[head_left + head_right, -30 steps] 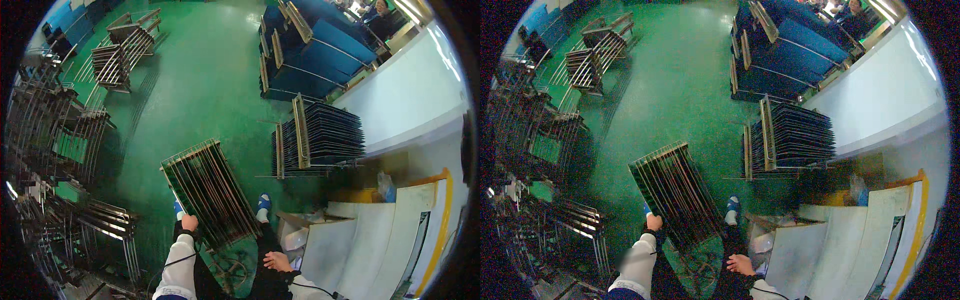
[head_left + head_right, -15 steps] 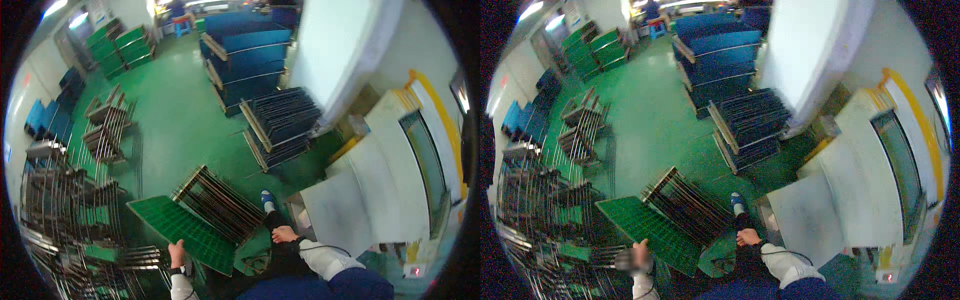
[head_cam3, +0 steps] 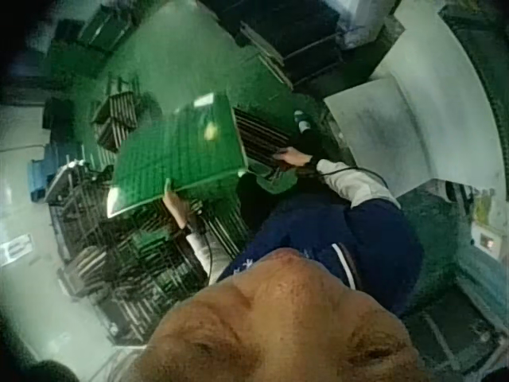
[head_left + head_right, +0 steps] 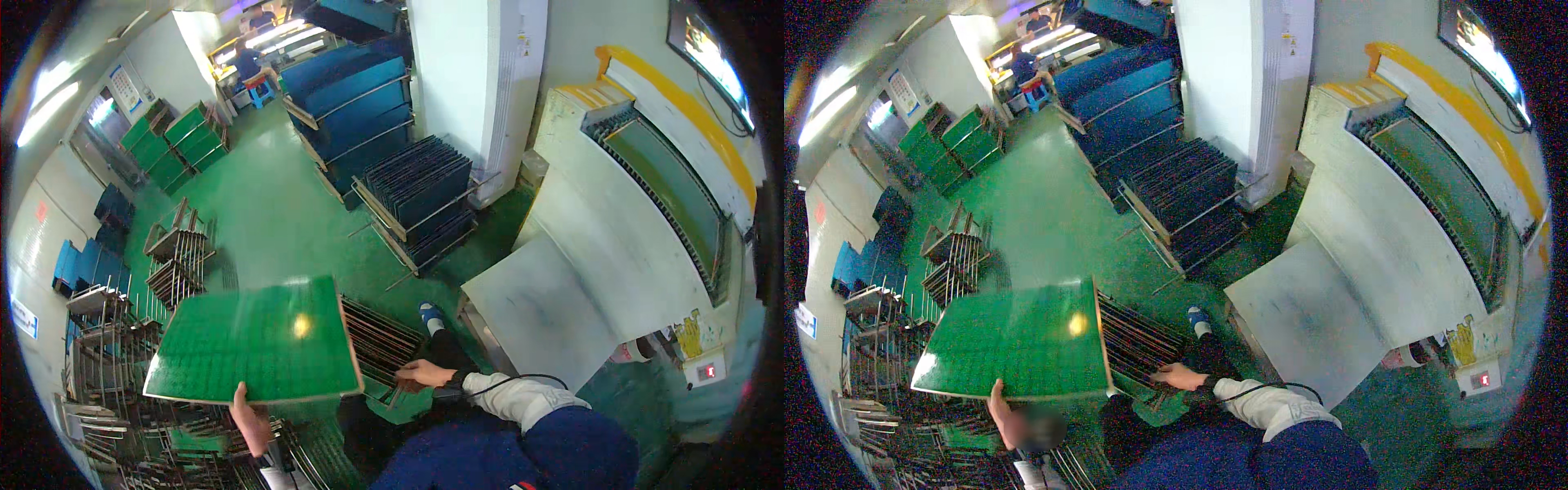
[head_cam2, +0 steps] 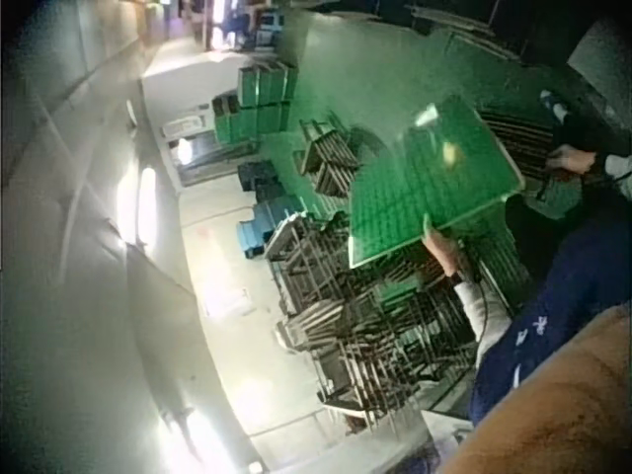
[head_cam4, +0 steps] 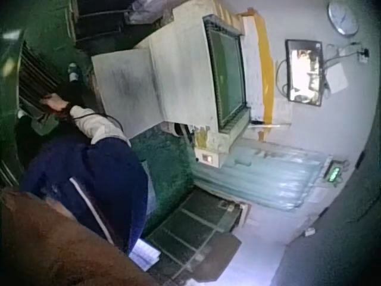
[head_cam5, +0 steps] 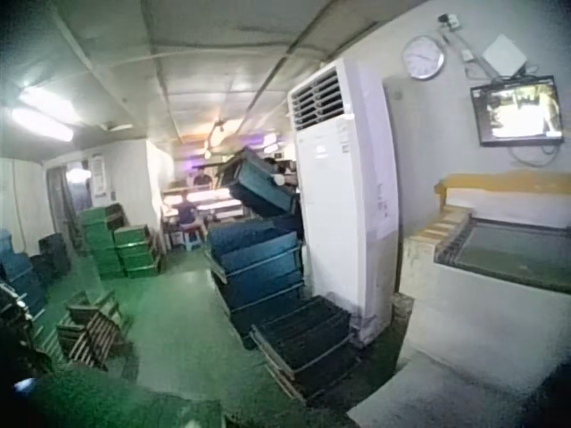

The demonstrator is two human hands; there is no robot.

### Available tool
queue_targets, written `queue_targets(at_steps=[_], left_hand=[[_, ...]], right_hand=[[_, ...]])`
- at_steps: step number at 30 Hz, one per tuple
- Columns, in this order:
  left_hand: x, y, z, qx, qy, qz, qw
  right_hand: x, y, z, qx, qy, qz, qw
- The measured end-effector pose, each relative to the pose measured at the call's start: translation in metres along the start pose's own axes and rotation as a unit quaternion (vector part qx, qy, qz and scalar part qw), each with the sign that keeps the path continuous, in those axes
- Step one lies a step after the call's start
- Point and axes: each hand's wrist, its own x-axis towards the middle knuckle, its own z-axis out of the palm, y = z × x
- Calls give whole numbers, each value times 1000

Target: The recorder takes green circuit boards from a vertical rack and feeds them one by one into an automated processing machine.

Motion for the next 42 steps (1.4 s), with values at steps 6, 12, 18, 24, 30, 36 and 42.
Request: queue_targets(at_steps=[6,12,18,24,30,36,42], left_hand=[[-33,-26,109,168,-196,177,950],[-86,-37,214,-4,-403,-93,910],[-148,-58,280,-7,-541,-238,807],[-224,-79,339,19,-660,-108,743],[-252,-90,375,-72,-722,-229,649],[-215,-117,376,-67,-738,-279,611],[-147,-177,335,18,-682,-295,669]], right_hand=[[-91,-138,72,75,-15,-251,965],[-140,-167,56,107,95,-376,916],[-206,-158,22,299,244,-379,841],[-270,-138,-8,366,310,-462,746],[-326,-140,-25,330,412,-533,661],[-344,-89,-69,398,434,-542,599],[-354,-76,-82,434,483,-521,554]])
